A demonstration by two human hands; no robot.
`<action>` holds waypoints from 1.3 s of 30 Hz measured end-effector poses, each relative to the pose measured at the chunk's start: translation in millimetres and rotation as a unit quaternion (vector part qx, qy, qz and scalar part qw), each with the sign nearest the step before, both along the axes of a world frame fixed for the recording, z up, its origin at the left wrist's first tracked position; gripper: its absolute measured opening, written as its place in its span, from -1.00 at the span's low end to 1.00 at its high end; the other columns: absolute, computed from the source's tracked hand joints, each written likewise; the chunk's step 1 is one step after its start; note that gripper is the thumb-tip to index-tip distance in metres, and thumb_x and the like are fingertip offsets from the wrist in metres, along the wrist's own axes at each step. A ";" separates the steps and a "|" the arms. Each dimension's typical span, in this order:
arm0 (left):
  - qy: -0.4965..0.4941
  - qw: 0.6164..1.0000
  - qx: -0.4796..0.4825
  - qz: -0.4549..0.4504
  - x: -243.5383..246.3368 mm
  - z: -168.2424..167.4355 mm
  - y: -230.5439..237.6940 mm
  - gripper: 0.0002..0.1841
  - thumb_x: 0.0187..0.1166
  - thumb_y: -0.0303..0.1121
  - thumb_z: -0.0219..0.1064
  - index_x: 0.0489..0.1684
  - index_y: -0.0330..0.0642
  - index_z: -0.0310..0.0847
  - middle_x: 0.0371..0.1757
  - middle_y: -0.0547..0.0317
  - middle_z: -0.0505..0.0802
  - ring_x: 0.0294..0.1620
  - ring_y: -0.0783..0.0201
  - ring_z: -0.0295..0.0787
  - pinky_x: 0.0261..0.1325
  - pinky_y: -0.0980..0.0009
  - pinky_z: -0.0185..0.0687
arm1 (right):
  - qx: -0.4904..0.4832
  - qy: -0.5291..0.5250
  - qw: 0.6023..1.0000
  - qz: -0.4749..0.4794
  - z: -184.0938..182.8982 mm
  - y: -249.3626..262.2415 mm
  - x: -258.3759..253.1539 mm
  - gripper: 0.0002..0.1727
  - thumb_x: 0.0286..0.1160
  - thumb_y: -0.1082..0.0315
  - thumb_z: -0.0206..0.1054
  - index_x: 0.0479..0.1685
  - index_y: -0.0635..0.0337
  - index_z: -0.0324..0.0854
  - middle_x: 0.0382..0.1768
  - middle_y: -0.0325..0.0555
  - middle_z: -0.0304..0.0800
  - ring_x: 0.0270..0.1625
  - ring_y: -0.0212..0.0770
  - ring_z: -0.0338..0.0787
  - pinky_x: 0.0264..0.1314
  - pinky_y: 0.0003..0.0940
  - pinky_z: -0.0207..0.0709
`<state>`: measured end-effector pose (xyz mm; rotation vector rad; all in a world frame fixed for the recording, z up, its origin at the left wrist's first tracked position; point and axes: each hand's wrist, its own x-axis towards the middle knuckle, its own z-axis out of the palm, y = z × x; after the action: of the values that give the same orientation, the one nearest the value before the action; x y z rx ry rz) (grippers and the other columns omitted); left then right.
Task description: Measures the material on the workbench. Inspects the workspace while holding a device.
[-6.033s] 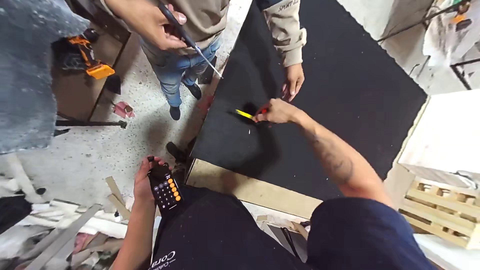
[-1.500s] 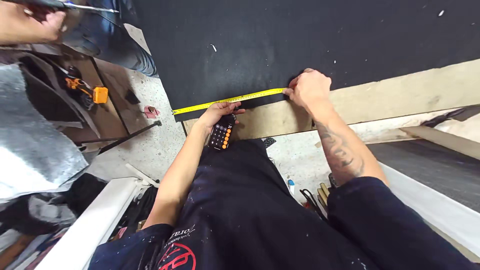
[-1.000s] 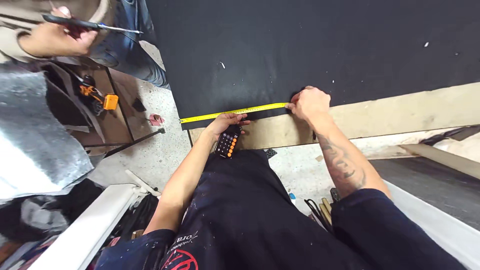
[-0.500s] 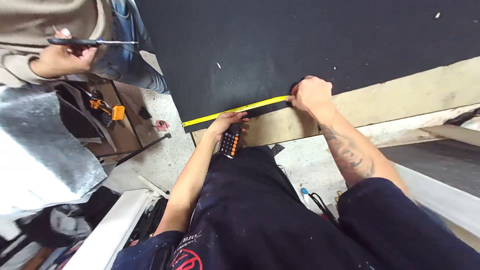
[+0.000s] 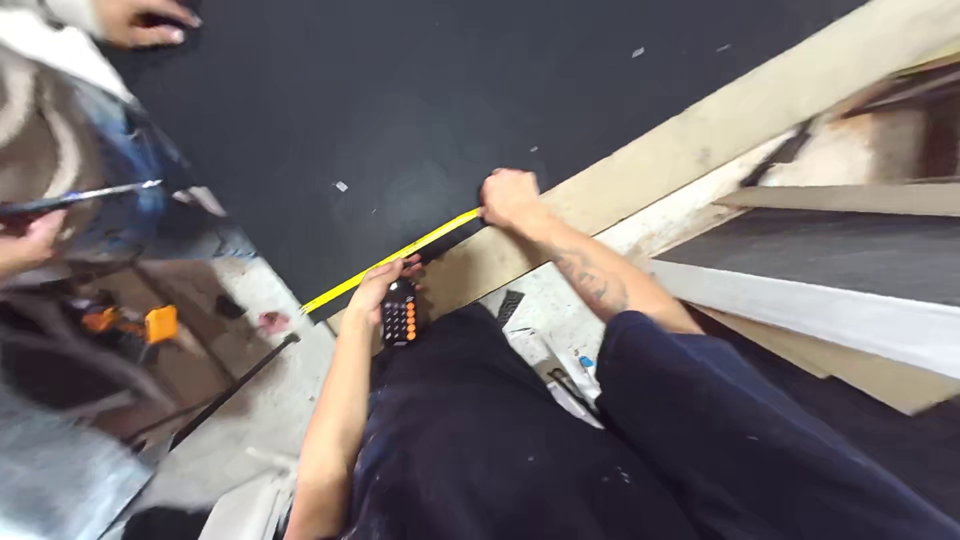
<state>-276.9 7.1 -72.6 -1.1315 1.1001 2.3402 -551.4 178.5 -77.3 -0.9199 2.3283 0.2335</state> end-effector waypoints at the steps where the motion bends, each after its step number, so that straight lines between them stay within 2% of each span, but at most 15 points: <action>1: 0.008 1.000 0.000 -0.001 -3.8 -1.1 2.3 -0.55 0.94 -0.25 -0.13 0.50 -0.31 0.54 0.49 0.01 0.76 0.44 0.06 0.76 0.41 0.06 0.75 | -0.002 0.003 1.000 -0.006 4.6 2.3 -2.4 -0.60 0.14 -0.07 0.52 -0.38 0.11 0.76 -0.04 0.16 0.81 -0.02 0.29 0.81 -0.22 0.42 0.59; 6: 0.013 1.000 0.014 0.015 -2.2 -7.5 3.5 -0.54 0.94 -0.26 -0.18 0.52 -0.34 0.50 0.54 0.00 0.73 0.51 0.03 0.71 0.45 0.01 0.72 | -0.001 -0.022 0.999 -0.026 13.3 2.5 -4.6 -0.64 0.27 0.00 0.52 -0.22 0.12 0.79 0.04 0.10 0.81 0.06 0.24 0.81 -0.16 0.36 0.65; 12: 0.008 0.998 0.043 0.034 1.0 -14.9 1.7 -0.54 0.95 -0.24 -0.19 0.46 -0.35 0.51 0.56 -0.05 0.71 0.53 0.01 0.69 0.45 0.03 0.72 | 0.013 -0.019 1.000 -0.010 12.8 2.2 -7.0 -0.62 0.35 -0.06 0.46 -0.20 0.10 0.78 0.01 0.07 0.80 0.04 0.19 0.81 -0.18 0.28 0.65; 30: 0.014 0.995 0.080 0.049 4.4 -20.7 -1.5 -0.51 0.95 -0.19 -0.19 0.53 -0.35 0.47 0.58 -0.08 0.68 0.57 -0.02 0.65 0.48 0.03 0.69 | 0.030 -0.021 0.999 0.010 16.3 -1.7 -8.9 -0.61 0.33 -0.03 0.44 -0.19 0.13 0.78 0.03 0.08 0.80 0.05 0.19 0.81 -0.18 0.28 0.64; 36: 0.018 0.995 0.085 0.056 5.2 -21.6 -2.5 -0.51 0.95 -0.20 -0.18 0.54 -0.37 0.45 0.59 -0.09 0.67 0.57 -0.02 0.65 0.48 0.03 0.69 | 0.034 -0.022 0.999 0.006 19.2 -4.2 -9.7 -0.61 0.32 -0.04 0.46 -0.16 0.11 0.79 0.10 0.10 0.79 0.13 0.21 0.79 -0.08 0.31 0.63; 39: 0.010 0.996 0.079 0.047 1.9 -15.5 -1.6 -0.51 0.95 -0.17 -0.16 0.57 -0.31 0.44 0.56 -0.03 0.71 0.54 0.03 0.68 0.48 0.05 0.70 | 0.020 -0.011 1.000 -0.009 19.0 -1.0 -7.3 -0.63 0.28 -0.05 0.47 -0.24 0.08 0.80 0.01 0.10 0.82 0.06 0.23 0.81 -0.14 0.36 0.62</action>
<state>-275.0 5.4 -88.1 -1.1277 0.8656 2.4661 -558.7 177.5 -58.3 -0.8782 2.3020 0.2601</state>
